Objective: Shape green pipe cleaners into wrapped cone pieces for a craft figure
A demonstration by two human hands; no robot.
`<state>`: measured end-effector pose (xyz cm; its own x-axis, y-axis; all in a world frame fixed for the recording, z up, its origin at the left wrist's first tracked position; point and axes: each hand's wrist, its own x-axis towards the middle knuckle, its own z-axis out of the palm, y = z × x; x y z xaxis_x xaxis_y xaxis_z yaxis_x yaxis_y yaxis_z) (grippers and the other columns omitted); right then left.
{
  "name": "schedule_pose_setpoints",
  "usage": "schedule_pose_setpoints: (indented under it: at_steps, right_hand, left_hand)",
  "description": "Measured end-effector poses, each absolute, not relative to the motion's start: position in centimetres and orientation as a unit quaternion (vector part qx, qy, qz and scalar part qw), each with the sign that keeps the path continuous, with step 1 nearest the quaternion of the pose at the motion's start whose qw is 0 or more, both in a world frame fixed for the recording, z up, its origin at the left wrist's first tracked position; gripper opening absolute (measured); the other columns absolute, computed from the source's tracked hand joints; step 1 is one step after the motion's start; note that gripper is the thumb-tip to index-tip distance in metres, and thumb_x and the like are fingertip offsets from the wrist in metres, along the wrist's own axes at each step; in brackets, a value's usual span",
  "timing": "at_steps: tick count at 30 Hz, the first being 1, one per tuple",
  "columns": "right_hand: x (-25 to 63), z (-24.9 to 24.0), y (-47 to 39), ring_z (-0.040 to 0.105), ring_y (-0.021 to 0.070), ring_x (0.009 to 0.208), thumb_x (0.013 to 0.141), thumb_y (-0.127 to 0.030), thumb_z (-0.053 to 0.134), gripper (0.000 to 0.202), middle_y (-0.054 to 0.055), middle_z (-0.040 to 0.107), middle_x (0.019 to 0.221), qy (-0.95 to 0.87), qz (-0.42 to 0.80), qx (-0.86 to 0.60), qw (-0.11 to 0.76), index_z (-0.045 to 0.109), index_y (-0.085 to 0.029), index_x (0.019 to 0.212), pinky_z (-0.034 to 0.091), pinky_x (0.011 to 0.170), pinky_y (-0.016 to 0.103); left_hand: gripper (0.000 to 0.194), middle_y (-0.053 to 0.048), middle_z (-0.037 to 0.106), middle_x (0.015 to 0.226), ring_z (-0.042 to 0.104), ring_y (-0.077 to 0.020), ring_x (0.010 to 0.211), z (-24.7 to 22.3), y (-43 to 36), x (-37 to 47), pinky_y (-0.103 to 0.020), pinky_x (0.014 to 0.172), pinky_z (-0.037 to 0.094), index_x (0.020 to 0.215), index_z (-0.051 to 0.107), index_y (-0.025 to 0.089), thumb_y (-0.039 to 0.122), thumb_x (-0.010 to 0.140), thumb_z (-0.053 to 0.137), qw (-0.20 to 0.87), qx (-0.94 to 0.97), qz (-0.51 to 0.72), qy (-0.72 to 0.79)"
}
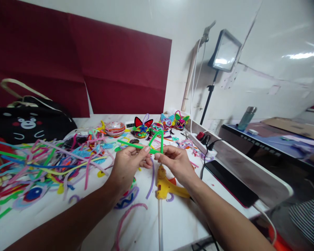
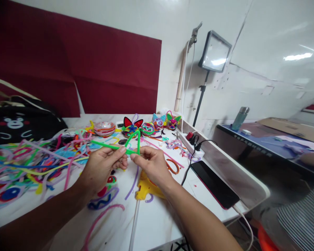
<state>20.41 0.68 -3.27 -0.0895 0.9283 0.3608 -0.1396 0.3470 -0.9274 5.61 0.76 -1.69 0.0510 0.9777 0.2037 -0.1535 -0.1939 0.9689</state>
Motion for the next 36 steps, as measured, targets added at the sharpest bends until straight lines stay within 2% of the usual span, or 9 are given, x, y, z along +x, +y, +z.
schedule_pose_setpoints:
  at_steps: [3,7,15,23,32,36]
  right_hand:
    - [20.07,-3.64,0.72,0.055,0.0116,0.061,0.069,-0.03,0.074,0.015,0.0,0.065,0.07,-0.578,0.459,-0.325,0.592,0.07,-0.017,0.077,0.043,0.059,0.024]
    - [19.87,-3.7,0.56,0.047,0.0086,0.053,0.07,-0.029,0.072,0.014,-0.002,0.059,0.061,-0.568,0.448,-0.342,0.599,0.069,-0.015,0.074,0.036,0.05,0.022]
    - [20.03,-3.7,0.58,0.043,0.0074,0.045,0.07,-0.031,0.073,0.018,-0.003,0.056,0.055,-0.55,0.438,-0.366,0.609,0.066,-0.014,0.069,0.032,0.044,0.022]
    - [20.1,-3.69,0.59,0.045,0.0077,0.045,0.069,-0.029,0.073,0.017,-0.003,0.058,0.055,-0.533,0.449,-0.37,0.614,0.064,-0.015,0.065,0.033,0.044,0.022]
    - [20.05,-3.82,0.61,0.045,0.0076,0.047,0.065,-0.025,0.076,0.015,-0.004,0.057,0.055,-0.552,0.42,-0.376,0.615,0.064,-0.015,0.065,0.034,0.046,0.021]
    - [20.11,-3.97,0.68,0.044,0.0076,0.048,0.069,-0.025,0.073,0.014,-0.003,0.057,0.056,-0.574,0.391,-0.383,0.609,0.064,-0.015,0.065,0.032,0.046,0.021]
  left_hand:
    - [0.021,0.0,0.063,0.055,0.059,-0.0116,0.048,-1.93,0.63,5.84,-0.022,0.048,0.051,0.068,0.065,0.013,0.033,0.07,0.074,0.49,0.532,0.559,0.405]
    - [0.021,0.0,0.064,0.055,0.06,-0.0124,0.048,-1.9,0.47,6.05,-0.023,0.049,0.053,0.069,0.066,0.013,0.032,0.07,0.074,0.491,0.535,0.552,0.41]
    - [0.018,-0.001,0.065,0.054,0.062,-0.0129,0.048,-1.68,0.14,6.29,-0.023,0.05,0.054,0.068,0.065,0.011,0.028,0.072,0.071,0.499,0.531,0.547,0.412]
    - [0.014,-0.001,0.067,0.056,0.064,-0.012,0.05,-1.48,-0.21,6.49,-0.021,0.052,0.055,0.065,0.064,0.01,0.021,0.073,0.067,0.507,0.531,0.539,0.412]
    - [0.018,0.0,0.065,0.052,0.064,-0.0133,0.048,-2.07,0.21,6.16,-0.023,0.051,0.056,0.064,0.062,0.012,0.025,0.076,0.063,0.453,0.577,0.524,0.434]
    - [0.018,0.001,0.065,0.052,0.065,-0.014,0.049,-2.38,0.38,5.83,-0.023,0.052,0.056,0.064,0.06,0.013,0.026,0.078,0.061,0.408,0.613,0.506,0.449]
